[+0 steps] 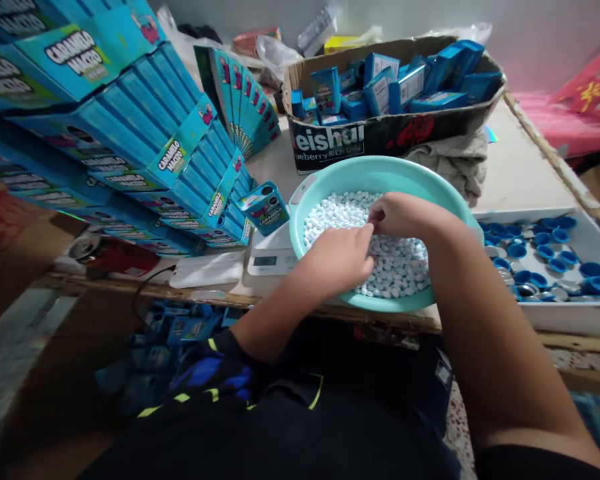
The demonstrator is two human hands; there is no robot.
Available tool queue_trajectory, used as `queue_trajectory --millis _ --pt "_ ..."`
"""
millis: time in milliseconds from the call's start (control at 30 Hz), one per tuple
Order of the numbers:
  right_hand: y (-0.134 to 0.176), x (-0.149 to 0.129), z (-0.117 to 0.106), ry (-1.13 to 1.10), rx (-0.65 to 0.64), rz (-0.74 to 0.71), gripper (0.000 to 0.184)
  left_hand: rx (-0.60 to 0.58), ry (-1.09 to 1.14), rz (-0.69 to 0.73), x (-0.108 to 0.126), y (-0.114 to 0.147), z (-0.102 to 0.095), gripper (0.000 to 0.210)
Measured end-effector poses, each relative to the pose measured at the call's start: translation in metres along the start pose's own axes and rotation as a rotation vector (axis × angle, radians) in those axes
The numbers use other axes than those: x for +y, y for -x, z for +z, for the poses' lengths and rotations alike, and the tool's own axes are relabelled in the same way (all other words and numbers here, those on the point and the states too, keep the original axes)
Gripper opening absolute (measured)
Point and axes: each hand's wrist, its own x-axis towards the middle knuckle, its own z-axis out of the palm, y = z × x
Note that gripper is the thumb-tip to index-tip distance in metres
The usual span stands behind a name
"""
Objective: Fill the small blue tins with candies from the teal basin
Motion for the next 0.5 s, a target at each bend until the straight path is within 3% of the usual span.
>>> queue_trajectory --millis 100,167,233,367,433,500 --pt "-0.005 0.007 0.001 0.035 -0.003 0.066 0.019 -0.14 -0.026 -0.03 0.005 -0.012 0.01 0.01" --pt "-0.008 0.008 0.003 0.002 0.013 0.05 0.023 -0.118 -0.009 -0.029 0.001 -0.012 0.01 0.011" --pt "-0.011 0.006 0.006 -0.046 -0.006 0.014 0.026 0.014 0.03 -0.046 -0.008 -0.007 0.004 0.008" --pt "-0.008 -0.006 0.01 -0.027 -0.021 0.0 0.044 0.448 0.072 -0.066 -0.042 0.008 -0.024 0.008" --pt "-0.002 -0.014 0.011 -0.016 -0.036 0.03 0.059 0.658 0.025 -0.173 -0.067 0.017 -0.036 0.007" --pt "0.004 -0.024 0.011 -0.003 -0.057 0.043 0.072 0.753 -0.046 -0.368 -0.091 0.024 -0.042 0.006"
